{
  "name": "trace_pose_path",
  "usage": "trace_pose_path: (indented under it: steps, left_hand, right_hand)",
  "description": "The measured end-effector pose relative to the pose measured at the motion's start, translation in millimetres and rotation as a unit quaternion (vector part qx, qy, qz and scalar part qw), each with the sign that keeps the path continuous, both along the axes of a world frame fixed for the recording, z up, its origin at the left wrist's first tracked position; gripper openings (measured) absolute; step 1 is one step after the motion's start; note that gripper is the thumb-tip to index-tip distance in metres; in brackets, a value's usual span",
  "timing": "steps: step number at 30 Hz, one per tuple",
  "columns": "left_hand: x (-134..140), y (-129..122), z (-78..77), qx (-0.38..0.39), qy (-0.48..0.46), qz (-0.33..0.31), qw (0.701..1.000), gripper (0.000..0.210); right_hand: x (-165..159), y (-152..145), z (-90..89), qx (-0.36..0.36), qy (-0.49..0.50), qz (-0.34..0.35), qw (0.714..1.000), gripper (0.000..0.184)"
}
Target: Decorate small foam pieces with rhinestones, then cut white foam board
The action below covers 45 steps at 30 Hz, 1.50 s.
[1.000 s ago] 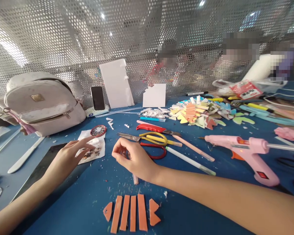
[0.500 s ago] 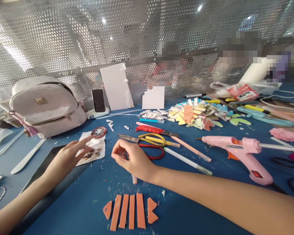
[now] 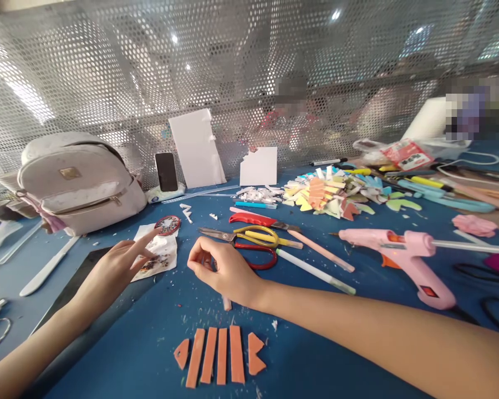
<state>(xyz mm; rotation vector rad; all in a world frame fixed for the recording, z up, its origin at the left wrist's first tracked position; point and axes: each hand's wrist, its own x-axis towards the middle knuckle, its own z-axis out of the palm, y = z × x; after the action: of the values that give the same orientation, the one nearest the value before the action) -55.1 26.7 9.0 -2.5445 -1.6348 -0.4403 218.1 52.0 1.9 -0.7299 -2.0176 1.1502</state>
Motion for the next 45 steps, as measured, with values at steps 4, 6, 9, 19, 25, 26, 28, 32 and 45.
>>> trace_pose_path:
  steps: [4, 6, 9, 19, 25, 26, 28, 32, 45]
  left_hand:
    - [2, 2, -0.4, 0.019, 0.019, -0.009, 1.000, 0.062]
    - [3, 4, -0.1, 0.024, 0.012, -0.001, 1.000, 0.064]
    - [3, 4, 1.5, 0.022, -0.020, 0.030, 0.999, 0.065]
    - [23, -3, 1.0, -0.089, -0.392, 0.067, 0.913, 0.045]
    - [57, -25, -4.7, -0.221, -0.599, 0.021, 0.769, 0.032]
    - [61, -28, -4.8, -0.237, -0.611, 0.017, 0.755, 0.032]
    - [68, -34, -4.6, -0.256, -0.634, 0.016, 0.729, 0.030]
    - [74, -41, -2.5, -0.300, -0.681, 0.030, 0.667, 0.032]
    - [73, -46, -6.2, -0.392, -0.720, 0.022, 0.572, 0.025]
  right_hand:
    - [0, -1, 0.5, -0.004, -0.008, 0.000, 1.000, 0.011]
    - [0, -1, 0.7, -0.003, -0.007, 0.000, 1.000, 0.011]
    - [1, -2, 1.8, -0.005, -0.006, 0.003, 1.000, 0.010]
    - [0, 2, -0.3, 0.014, -0.005, 0.008, 1.000, 0.010]
    - [2, -1, 3.8, -0.031, -0.049, 0.032, 0.998, 0.010]
    - [2, -2, 4.3, -0.022, -0.049, 0.031, 0.998, 0.009]
    - [2, -4, 4.5, 0.015, -0.041, 0.028, 0.999, 0.007]
    - [1, -8, 3.2, 0.066, -0.033, 0.041, 0.996, 0.009]
    - [-3, -17, 1.9, 0.054, 0.008, 0.058, 0.997, 0.012]
